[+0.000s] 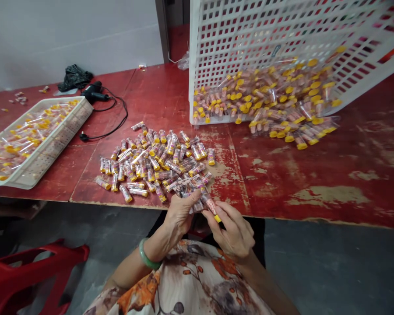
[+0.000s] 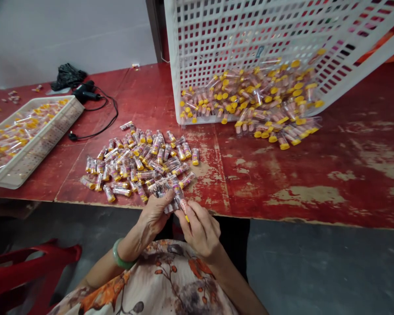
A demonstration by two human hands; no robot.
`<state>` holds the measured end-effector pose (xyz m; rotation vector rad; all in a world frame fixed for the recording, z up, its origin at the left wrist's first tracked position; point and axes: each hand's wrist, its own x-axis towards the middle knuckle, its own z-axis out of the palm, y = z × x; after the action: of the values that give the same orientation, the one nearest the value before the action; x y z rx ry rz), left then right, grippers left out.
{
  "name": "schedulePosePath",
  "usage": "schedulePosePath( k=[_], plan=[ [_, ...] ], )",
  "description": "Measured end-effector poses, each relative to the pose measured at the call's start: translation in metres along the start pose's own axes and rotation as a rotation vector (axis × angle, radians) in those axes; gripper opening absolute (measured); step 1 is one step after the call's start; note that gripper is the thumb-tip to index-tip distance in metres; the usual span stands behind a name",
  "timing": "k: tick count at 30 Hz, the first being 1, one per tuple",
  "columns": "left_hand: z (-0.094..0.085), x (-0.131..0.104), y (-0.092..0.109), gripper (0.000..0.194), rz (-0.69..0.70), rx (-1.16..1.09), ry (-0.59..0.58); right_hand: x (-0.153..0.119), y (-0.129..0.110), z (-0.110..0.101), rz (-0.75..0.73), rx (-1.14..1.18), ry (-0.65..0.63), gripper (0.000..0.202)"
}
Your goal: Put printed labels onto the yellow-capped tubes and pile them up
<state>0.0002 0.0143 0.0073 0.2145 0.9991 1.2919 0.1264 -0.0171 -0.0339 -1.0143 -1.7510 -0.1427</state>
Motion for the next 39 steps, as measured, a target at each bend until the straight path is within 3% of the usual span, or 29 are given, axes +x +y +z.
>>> schedulePosePath(
  k=[6, 11, 16, 27, 36, 39],
  plan=[
    [-0.005, 0.002, 0.003, 0.033, -0.043, 0.037, -0.060, 0.017, 0.009, -0.003, 0.113, 0.403, -0.260, 0.043],
    [-0.004, -0.001, 0.003, 0.041, -0.076, 0.076, -0.082, 0.017, 0.011, -0.002, 0.298, 0.426, -0.146, 0.040],
    [-0.004, -0.004, 0.000, 0.033, -0.100, 0.104, -0.093, 0.022, 0.003, 0.005, 0.326, 0.383, -0.032, 0.027],
    [-0.003, -0.002, -0.007, 0.031, -0.089, 0.064, -0.075, 0.017, 0.007, 0.018, 0.172, 0.230, 0.109, 0.023],
    [-0.006, 0.003, -0.013, 0.035, -0.024, 0.087, -0.039, 0.009, 0.008, 0.027, 0.019, -0.015, 0.101, 0.026],
    [-0.005, 0.010, -0.007, 0.036, 0.009, 0.168, -0.001, 0.013, 0.013, 0.026, -0.021, 0.018, 0.015, 0.030]
  ],
)
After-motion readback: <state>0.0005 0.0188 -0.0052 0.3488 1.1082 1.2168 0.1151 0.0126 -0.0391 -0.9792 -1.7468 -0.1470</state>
